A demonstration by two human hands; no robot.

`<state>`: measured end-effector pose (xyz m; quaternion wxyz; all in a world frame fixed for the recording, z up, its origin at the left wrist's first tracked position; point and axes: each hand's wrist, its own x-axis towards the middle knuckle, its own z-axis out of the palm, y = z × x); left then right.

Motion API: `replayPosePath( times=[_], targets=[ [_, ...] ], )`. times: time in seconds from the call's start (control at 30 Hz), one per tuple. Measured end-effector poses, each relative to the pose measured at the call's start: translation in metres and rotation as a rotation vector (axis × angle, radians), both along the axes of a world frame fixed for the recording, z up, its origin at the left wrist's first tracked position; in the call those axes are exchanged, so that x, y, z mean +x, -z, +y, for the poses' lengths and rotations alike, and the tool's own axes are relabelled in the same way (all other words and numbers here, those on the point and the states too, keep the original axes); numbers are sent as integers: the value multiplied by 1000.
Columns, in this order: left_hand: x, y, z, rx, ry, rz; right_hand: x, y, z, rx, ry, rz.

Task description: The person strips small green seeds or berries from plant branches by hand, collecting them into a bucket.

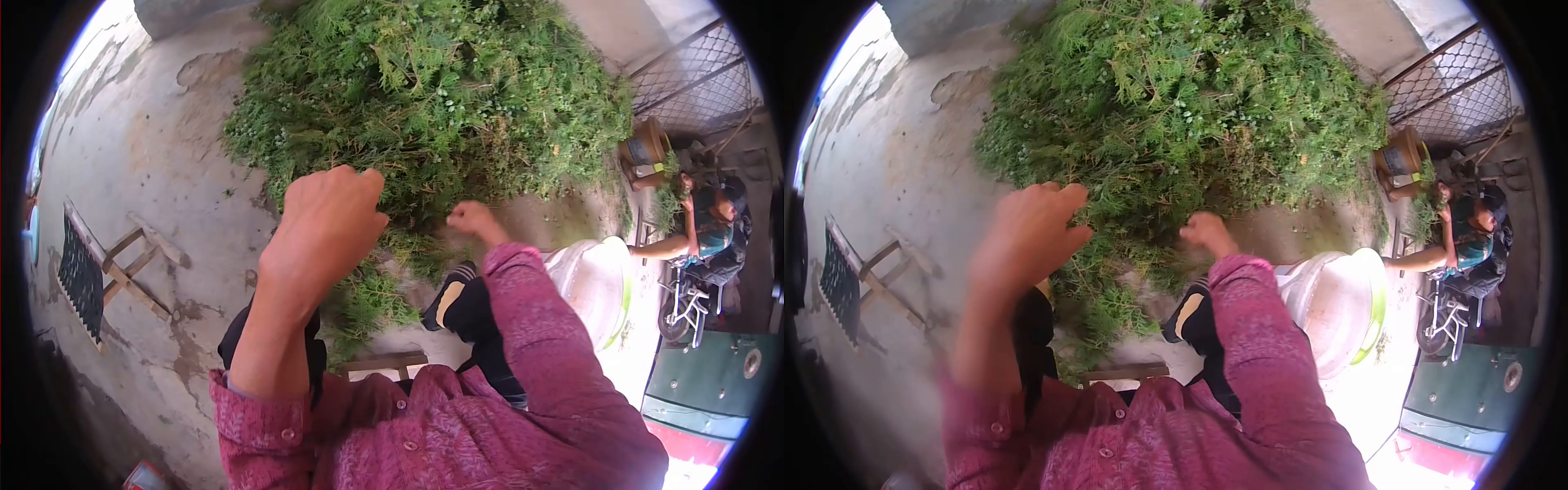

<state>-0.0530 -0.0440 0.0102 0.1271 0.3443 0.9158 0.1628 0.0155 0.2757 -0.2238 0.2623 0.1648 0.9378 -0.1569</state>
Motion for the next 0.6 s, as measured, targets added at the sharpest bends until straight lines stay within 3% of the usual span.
replayPosePath(
  times=[0.1, 0.17, 0.2, 0.27, 0.3, 0.5, 0.6],
  targets=[
    [-1, 2, -12, 21, -57, 14, 45, 87, -7, 34, -30, -214],
    [-2, 2, -20, 41, -104, 35, 61, 84, -25, -205, 386, -341],
    [-3, 1, -22, 29, -114, 42, 68, 90, -31, -211, 381, -355],
    [-8, -3, -24, 5, -133, 45, 74, 100, -38, -410, 823, -355],
    [-9, -6, -23, -27, -134, 9, 77, 108, -38, -415, 816, -370],
    [-13, -5, -26, -85, -129, -40, 78, 144, -47, -570, 1218, -218],
    [-10, -8, -26, -65, -127, -23, 82, 152, -45, -717, 1287, -80]
  ],
)
